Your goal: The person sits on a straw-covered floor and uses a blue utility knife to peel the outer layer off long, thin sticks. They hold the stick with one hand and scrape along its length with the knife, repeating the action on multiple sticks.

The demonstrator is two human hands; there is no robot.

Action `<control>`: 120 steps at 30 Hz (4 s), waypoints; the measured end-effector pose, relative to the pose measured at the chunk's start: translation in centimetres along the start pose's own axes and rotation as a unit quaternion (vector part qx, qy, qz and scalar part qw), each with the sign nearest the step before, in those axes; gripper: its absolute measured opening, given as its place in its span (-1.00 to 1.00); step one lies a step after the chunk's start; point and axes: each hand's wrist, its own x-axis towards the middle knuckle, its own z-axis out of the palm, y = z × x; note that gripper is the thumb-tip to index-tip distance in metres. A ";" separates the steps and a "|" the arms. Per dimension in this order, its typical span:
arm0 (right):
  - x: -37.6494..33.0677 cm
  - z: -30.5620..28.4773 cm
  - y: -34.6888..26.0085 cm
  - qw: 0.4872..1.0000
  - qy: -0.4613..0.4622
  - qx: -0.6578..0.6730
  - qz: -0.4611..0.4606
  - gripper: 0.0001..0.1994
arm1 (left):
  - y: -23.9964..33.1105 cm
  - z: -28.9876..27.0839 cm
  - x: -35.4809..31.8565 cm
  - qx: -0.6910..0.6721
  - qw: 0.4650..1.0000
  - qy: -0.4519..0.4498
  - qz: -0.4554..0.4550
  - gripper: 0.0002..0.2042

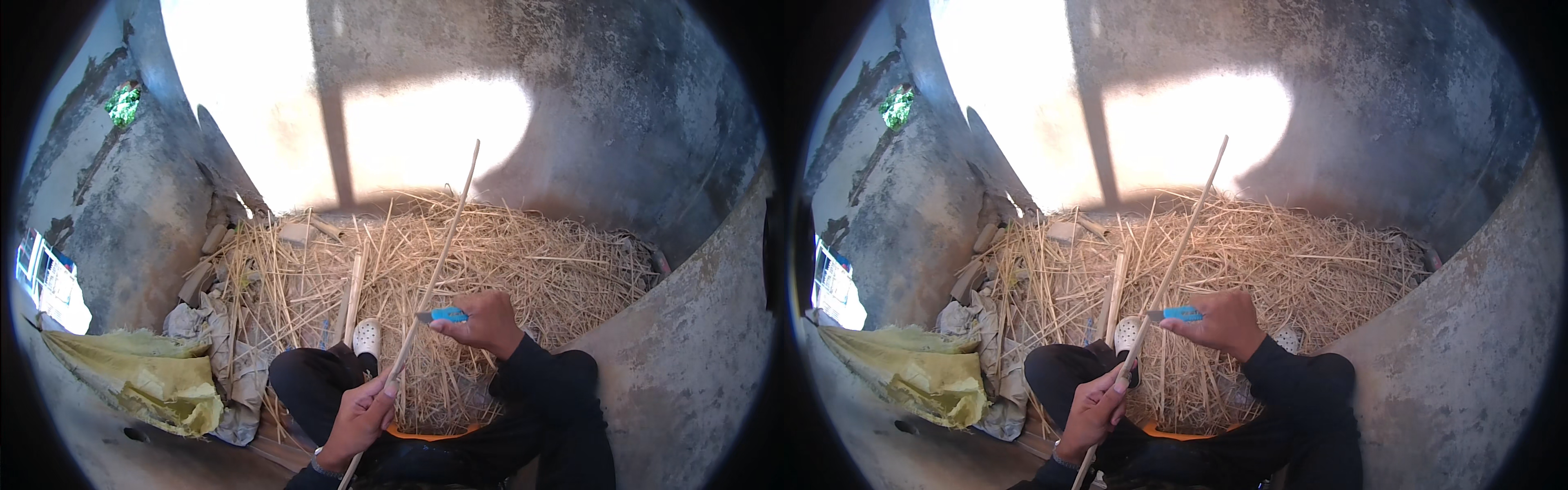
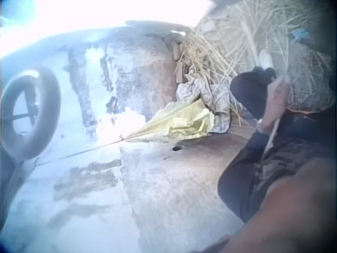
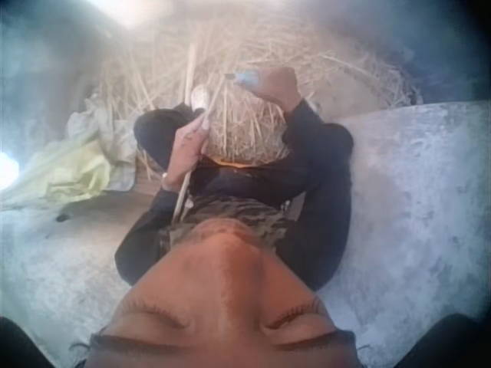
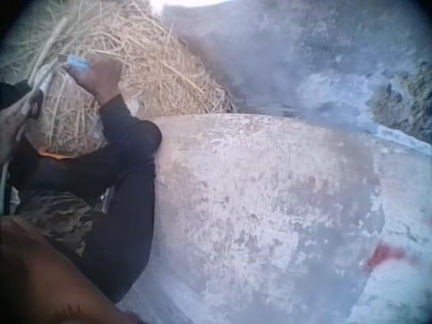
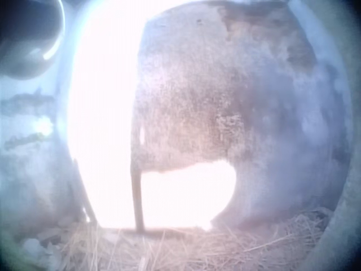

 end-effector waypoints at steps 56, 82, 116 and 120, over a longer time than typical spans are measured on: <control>4.2 -4.0 14.8 0.948 0.204 -0.160 0.183 -0.29 | -2.8 1.5 -4.0 0.005 0.997 -0.077 -0.025 -0.57; -0.4 1.4 -1.7 0.998 -0.050 -0.011 -0.033 -0.37 | -1.4 -1.1 0.7 0.005 0.999 0.033 0.021 -0.55; -0.3 1.1 -1.4 0.999 -0.019 -0.025 -0.025 -0.36 | -1.4 0.0 -0.7 0.137 0.987 0.036 0.078 -0.58; 1.9 1.7 1.9 0.996 0.039 -0.023 0.070 -0.36 | -0.8 0.1 -2.6 0.160 0.985 0.052 0.035 -0.59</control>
